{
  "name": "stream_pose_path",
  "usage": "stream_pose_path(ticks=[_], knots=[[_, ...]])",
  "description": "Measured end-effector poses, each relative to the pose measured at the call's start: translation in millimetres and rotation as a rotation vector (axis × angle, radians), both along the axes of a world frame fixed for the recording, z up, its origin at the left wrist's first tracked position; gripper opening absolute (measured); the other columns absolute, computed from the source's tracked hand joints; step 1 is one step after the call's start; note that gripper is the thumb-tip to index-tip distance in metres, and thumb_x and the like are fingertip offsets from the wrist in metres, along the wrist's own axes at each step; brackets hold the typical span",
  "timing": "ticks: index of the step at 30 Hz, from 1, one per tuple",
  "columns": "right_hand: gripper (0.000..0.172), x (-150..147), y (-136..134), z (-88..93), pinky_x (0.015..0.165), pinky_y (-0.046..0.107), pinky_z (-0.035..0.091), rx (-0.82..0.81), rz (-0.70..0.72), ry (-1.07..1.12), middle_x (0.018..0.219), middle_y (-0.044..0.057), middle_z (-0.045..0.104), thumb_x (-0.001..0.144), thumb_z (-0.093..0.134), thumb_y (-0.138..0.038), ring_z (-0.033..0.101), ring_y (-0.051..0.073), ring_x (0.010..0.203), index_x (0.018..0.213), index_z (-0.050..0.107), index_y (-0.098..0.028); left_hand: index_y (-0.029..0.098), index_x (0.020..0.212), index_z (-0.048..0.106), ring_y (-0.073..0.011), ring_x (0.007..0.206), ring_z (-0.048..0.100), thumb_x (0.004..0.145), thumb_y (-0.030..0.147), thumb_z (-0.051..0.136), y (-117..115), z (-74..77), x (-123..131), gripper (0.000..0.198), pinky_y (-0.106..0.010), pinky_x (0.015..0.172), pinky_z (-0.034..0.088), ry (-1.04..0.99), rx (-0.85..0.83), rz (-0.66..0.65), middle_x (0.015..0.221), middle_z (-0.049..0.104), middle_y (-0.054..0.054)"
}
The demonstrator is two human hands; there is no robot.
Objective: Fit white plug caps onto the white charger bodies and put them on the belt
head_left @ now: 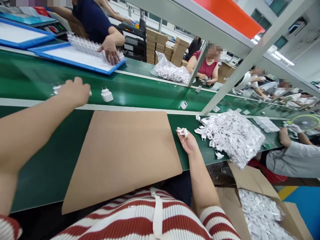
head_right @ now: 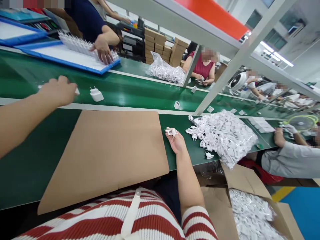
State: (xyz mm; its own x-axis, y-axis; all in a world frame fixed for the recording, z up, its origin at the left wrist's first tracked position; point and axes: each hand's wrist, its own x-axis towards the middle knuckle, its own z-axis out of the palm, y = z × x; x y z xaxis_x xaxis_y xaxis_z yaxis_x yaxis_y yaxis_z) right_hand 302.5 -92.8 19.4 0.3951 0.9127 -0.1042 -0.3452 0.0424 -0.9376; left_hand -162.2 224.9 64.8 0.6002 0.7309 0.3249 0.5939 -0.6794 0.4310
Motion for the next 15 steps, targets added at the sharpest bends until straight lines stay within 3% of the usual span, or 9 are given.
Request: stream_pose_path(ticks=[2, 4, 6, 8, 10, 12, 15], knots=[[0.040, -1, -1, 0.0, 0.068, 0.031, 0.064, -0.012, 0.043, -0.003, 0.112, 0.008, 0.079, 0.069, 0.088, -0.048, 0.075, 0.021, 0.093, 0.094, 0.068, -0.024, 0.019, 0.086, 0.062, -0.0363, 0.117, 0.054, 0.081, 0.070, 0.057, -32, 18.5, 18, 0.051, -0.064, 0.112, 0.042, -0.015, 0.112, 0.285, 0.086, 0.054, -0.006], [0.042, -4, -1, -0.2, 0.064, 0.027, 0.060, -0.027, 0.062, -0.037, 0.111, 0.008, 0.080, 0.070, 0.087, -0.049, 0.075, 0.019, 0.088, 0.097, 0.069, -0.023, 0.018, 0.093, 0.068, -0.0332, 0.119, 0.055, 0.084, 0.067, 0.056, -79, 33.8, 48, 0.050, -0.053, 0.114, 0.044, -0.002, 0.104, 0.272, 0.096, 0.061, -0.007], [0.044, -9, -1, -0.2, 0.072, 0.030, 0.061, -0.031, 0.061, -0.090, 0.106, 0.008, 0.080, 0.070, 0.087, -0.050, 0.075, 0.019, 0.091, 0.098, 0.071, -0.021, 0.019, 0.096, 0.073, -0.0282, 0.102, 0.063, 0.085, 0.059, 0.058, -130, 38.9, 83, 0.044, -0.041, 0.098, 0.053, 0.013, -0.062, 0.194, 0.098, 0.067, -0.006], [0.046, -14, -1, 0.5, 0.088, 0.036, 0.061, -0.027, 0.079, -0.146, 0.106, 0.008, 0.080, 0.065, 0.091, -0.046, 0.075, 0.022, 0.100, 0.099, 0.074, -0.020, 0.021, 0.092, 0.075, -0.0253, 0.088, 0.065, 0.083, 0.056, 0.062, -176, 31.3, 118, 0.038, -0.034, 0.081, 0.053, 0.000, -0.216, 0.115, 0.095, 0.071, -0.005], [0.051, -20, -2, 2.0, 0.098, 0.041, 0.058, -0.032, 0.111, -0.205, 0.109, 0.008, 0.080, 0.058, 0.093, -0.038, 0.074, 0.025, 0.108, 0.103, 0.076, -0.020, 0.021, 0.083, 0.074, -0.0242, 0.084, 0.066, 0.085, 0.059, 0.063, -211, 14.0, 148, 0.040, -0.033, 0.074, 0.050, -0.042, -0.264, 0.036, 0.091, 0.072, -0.006], [0.053, -26, -6, 4.3, 0.098, 0.041, 0.058, -0.047, 0.115, -0.310, 0.111, 0.008, 0.080, 0.057, 0.091, -0.033, 0.073, 0.026, 0.107, 0.107, 0.078, -0.020, 0.020, 0.076, 0.071, -0.0237, 0.082, 0.065, 0.086, 0.061, 0.064, -233, -7.1, 172, 0.042, -0.033, 0.069, 0.048, -0.064, -0.254, 0.020, 0.087, 0.070, -0.007], [0.046, -33, -11, 8.0, 0.084, 0.038, 0.059, -0.056, 0.080, -0.532, 0.105, 0.007, 0.080, 0.068, 0.084, -0.040, 0.072, 0.023, 0.094, 0.110, 0.079, -0.020, 0.019, 0.071, 0.065, -0.0243, 0.080, 0.065, 0.088, 0.061, 0.066, -248, -33.1, 194, 0.045, -0.032, 0.062, 0.042, -0.036, -0.146, 0.066, 0.085, 0.067, -0.009]])
